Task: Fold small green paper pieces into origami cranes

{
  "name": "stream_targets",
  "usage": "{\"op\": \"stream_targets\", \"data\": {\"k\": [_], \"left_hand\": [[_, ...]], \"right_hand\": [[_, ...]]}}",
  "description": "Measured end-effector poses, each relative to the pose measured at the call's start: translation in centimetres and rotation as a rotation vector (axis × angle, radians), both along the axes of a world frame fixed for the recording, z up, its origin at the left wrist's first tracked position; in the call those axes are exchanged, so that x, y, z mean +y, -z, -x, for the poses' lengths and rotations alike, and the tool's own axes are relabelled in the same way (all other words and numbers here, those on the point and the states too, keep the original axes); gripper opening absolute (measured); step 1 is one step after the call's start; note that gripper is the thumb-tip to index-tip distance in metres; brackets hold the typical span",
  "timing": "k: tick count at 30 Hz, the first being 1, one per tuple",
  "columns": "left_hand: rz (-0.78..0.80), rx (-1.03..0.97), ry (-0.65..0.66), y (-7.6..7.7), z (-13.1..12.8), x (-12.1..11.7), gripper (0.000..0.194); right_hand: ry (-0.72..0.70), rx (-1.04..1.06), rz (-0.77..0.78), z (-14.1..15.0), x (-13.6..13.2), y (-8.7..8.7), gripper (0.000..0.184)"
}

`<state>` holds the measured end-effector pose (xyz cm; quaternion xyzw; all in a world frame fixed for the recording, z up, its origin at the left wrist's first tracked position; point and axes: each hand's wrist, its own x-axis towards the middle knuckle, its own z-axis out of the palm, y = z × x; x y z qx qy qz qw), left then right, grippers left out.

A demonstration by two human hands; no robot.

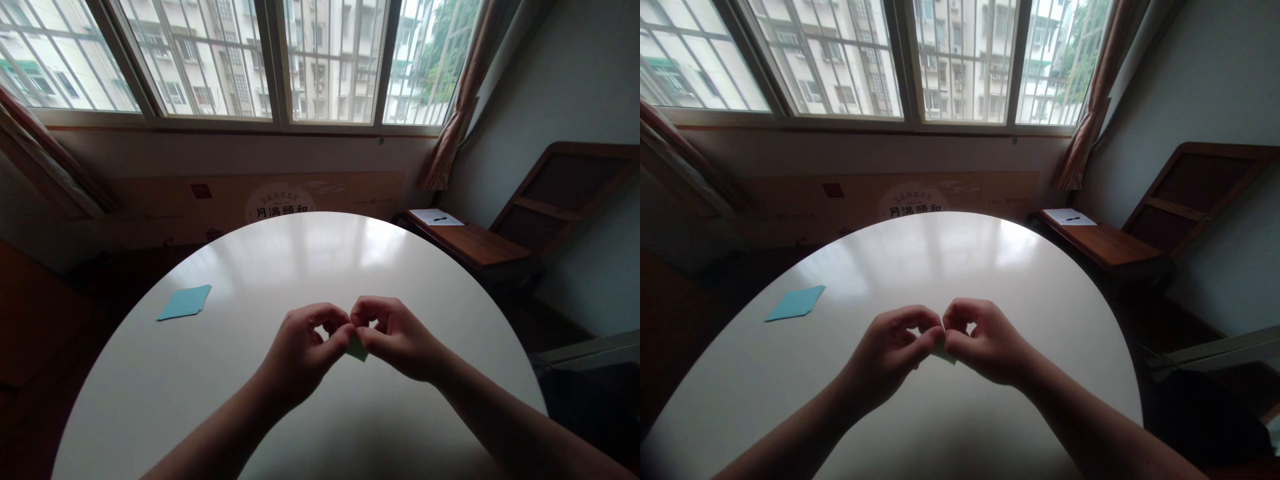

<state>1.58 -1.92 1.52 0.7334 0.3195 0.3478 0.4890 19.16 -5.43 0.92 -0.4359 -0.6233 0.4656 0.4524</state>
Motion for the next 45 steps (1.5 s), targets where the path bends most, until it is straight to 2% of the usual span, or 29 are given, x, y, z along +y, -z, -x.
{"op": "stream_targets", "data": {"k": [8,12,16,20,22,26,32,37,41,45], "left_hand": [[0.189,-0.048,-0.037,-0.2,0.3,1.0,0.015],[0.253,-0.170,-0.159,-0.8,1.0,2.0,0.020],[0.339,-0.298,-0.283,-1.0,1.3,2.4,0.026],[0.446,-0.367,-0.272,-0.6,0.7,1.7,0.028],[0.473,-0.369,-0.244,-0.3,0.3,1.2,0.028],[0.410,-0.316,-0.204,0.2,-0.3,0.7,0.026],[0.111,-0.011,-0.121,0.4,0.2,0.8,0.021],[-0.060,-0.033,-0.211,-0.7,0.8,0.5,0.022],[-0.076,-0.032,-0.161,-1.7,0.8,-0.3,0.020],[0.093,-0.059,-0.096,-2.0,0.6,-0.7,0.018]], "right_hand": [[-0.084,0.012,0.127,-1.0,0.7,0.1,0.004],[-0.096,0.025,0.206,-1.7,1.1,0.6,0.006],[-0.039,0.128,0.162,-1.5,1.2,1.0,0.007],[-0.045,0.089,0.069,-0.2,1.0,1.6,0.030],[-0.014,0.051,0.009,0.3,0.9,1.8,0.029],[0.085,0.091,-0.041,0.4,0.9,1.9,0.022],[0.184,0.279,-0.133,-0.2,0.9,1.6,0.019],[0.160,0.231,-0.106,0.1,0.2,0.8,0.015],[0.143,0.191,-0.137,0.5,-0.5,-0.1,0.013],[0.118,0.217,-0.159,0.6,-0.8,-0.3,0.012]]}}
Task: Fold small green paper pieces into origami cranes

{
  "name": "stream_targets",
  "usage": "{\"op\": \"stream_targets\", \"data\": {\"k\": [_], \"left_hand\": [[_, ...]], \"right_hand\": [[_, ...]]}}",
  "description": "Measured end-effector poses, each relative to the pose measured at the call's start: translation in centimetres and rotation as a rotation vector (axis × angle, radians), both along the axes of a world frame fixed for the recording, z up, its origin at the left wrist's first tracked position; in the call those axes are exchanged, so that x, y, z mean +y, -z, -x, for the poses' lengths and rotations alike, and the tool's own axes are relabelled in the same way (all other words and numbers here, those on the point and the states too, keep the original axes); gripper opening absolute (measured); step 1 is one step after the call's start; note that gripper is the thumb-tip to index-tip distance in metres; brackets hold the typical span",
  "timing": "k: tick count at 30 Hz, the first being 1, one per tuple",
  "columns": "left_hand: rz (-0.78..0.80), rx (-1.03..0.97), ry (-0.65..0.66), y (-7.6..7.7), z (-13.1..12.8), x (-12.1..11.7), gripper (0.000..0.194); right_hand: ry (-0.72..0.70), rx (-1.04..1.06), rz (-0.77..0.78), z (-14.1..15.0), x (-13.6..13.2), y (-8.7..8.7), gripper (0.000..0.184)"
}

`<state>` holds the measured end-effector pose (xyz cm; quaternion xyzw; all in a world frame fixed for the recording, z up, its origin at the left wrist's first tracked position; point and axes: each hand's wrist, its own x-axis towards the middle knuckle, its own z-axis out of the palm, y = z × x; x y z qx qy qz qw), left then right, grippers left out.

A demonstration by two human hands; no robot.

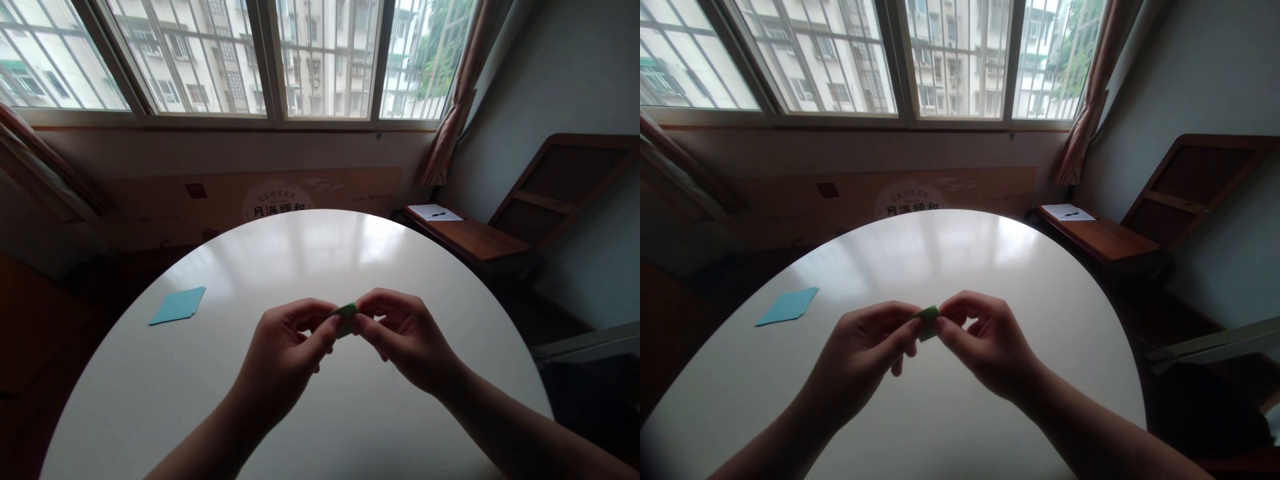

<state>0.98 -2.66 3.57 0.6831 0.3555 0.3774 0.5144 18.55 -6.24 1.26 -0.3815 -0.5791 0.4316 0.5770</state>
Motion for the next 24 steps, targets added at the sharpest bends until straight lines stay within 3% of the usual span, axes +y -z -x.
{"op": "stream_targets", "data": {"k": [4,7,13,18,24], "left_hand": [[0.187,-0.055,0.020,0.04,-0.01,0.11,0.021],[0.226,-0.078,0.025,0.19,0.07,0.31,0.022],[0.160,-0.078,-0.044,0.31,-0.06,0.21,0.019],[-0.005,-0.103,-0.158,0.23,-0.27,-0.20,0.019],[-0.077,-0.078,-0.170,0.25,-0.23,-0.39,0.013]], "right_hand": [[0.001,0.015,0.009,-0.09,-0.12,-0.02,0.013],[-0.003,0.028,0.055,-0.11,-0.21,-0.11,0.015],[-0.012,0.035,0.119,-0.15,-0.30,-0.09,0.018],[-0.010,0.045,0.123,-0.16,-0.23,0.02,0.017],[-0.012,0.055,0.126,-0.14,-0.11,0.23,0.017]]}}
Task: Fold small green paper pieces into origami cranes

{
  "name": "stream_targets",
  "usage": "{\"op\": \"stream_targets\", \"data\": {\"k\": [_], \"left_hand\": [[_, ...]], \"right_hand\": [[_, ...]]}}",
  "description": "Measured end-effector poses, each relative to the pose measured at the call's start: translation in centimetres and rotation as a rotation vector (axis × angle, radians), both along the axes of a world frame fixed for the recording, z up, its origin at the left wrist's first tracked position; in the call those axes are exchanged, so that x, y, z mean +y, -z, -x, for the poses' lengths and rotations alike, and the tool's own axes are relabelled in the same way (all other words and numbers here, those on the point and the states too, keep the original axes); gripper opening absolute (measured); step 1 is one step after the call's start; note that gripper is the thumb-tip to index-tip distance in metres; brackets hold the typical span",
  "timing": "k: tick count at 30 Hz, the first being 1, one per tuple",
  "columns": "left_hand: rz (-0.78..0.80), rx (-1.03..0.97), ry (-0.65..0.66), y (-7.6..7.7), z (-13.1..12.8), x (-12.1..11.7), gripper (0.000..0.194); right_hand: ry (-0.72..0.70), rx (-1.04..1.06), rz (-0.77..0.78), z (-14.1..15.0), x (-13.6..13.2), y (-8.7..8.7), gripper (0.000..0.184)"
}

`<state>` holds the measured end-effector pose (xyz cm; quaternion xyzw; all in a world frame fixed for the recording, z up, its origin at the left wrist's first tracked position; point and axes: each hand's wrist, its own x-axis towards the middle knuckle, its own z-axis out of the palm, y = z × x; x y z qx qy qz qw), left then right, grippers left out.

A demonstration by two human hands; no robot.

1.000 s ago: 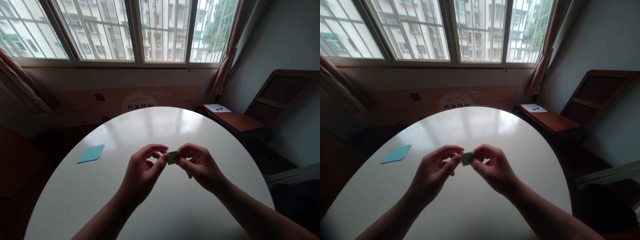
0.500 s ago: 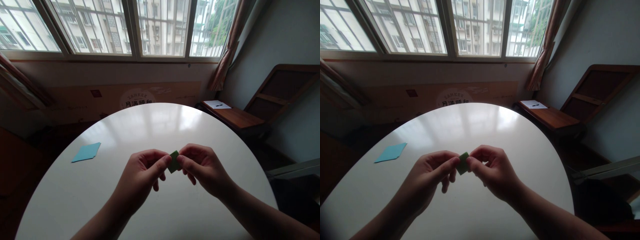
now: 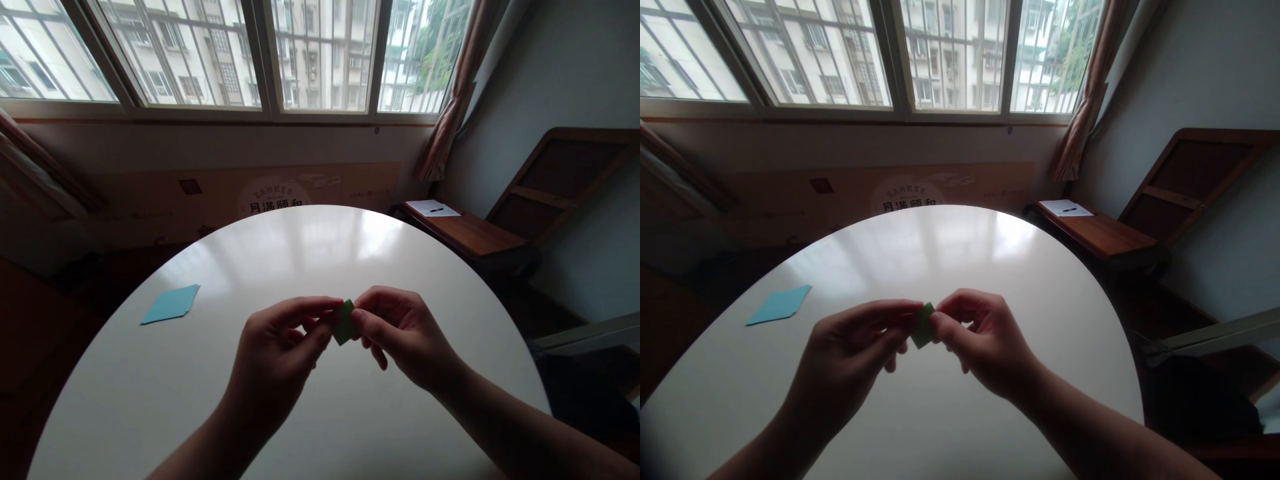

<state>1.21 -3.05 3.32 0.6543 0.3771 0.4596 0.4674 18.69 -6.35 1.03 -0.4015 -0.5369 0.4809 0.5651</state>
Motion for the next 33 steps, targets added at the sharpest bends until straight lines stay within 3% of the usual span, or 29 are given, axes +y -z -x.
{"op": "stream_targets", "data": {"k": [15,33], "left_hand": [[-0.008,-0.004,-0.016,-0.43,-0.47,-0.08,0.014],[-0.113,0.064,-0.014,0.10,-0.42,-0.02,0.013]], "right_hand": [[-0.009,0.055,-0.036,0.11,0.24,0.51,0.015],[0.012,0.045,-0.015,0.05,0.34,0.43,0.015]]}}
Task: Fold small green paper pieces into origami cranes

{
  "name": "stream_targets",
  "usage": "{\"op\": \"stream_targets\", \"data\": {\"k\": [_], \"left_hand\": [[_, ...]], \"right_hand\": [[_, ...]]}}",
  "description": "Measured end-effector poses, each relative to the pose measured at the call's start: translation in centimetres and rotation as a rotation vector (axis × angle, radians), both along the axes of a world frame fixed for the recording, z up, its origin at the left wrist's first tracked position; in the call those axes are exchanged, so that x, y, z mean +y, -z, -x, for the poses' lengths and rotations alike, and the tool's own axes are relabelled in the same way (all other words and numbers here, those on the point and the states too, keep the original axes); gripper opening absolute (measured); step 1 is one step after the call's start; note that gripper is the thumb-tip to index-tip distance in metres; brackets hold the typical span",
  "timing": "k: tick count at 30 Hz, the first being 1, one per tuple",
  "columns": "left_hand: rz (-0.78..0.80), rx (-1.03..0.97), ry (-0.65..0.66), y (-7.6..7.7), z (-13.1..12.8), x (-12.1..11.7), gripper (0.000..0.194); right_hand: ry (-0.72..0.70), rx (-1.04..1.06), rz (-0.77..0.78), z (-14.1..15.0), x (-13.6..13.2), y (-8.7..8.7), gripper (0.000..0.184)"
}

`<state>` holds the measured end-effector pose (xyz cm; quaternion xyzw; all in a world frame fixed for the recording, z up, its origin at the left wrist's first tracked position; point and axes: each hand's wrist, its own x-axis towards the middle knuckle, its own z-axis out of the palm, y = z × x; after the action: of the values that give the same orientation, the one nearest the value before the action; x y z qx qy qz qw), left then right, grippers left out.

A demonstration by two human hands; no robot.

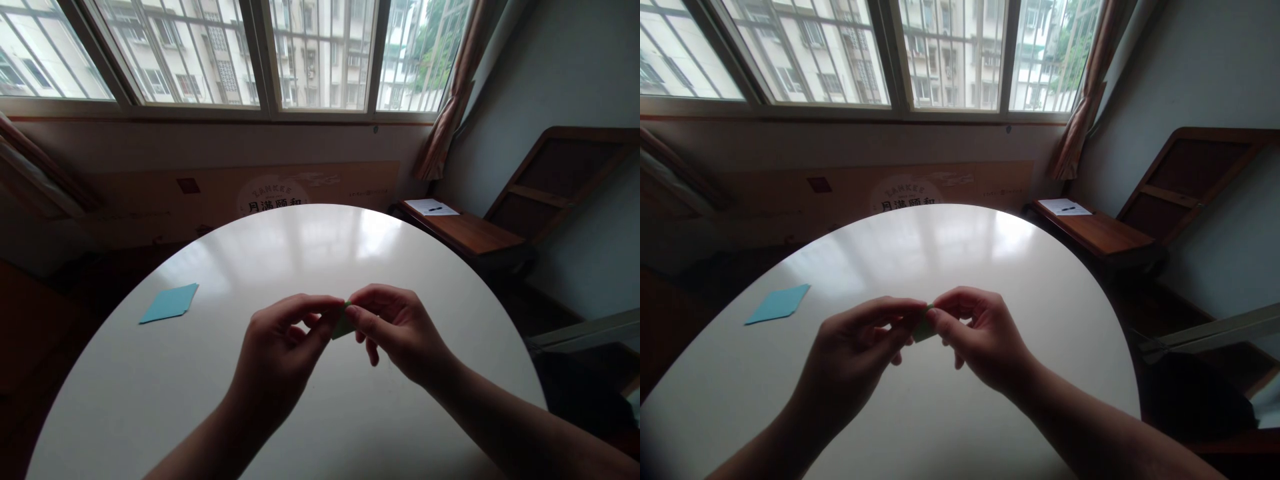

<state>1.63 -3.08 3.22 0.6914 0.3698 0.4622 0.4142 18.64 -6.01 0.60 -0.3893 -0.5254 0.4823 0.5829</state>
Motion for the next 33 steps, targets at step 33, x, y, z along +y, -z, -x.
{"op": "stream_targets", "data": {"k": [33], "left_hand": [[0.370,-0.055,0.202,0.9,0.4,2.3,0.022]], "right_hand": [[-0.018,0.023,0.071,-0.1,1.2,1.3,0.018]]}}
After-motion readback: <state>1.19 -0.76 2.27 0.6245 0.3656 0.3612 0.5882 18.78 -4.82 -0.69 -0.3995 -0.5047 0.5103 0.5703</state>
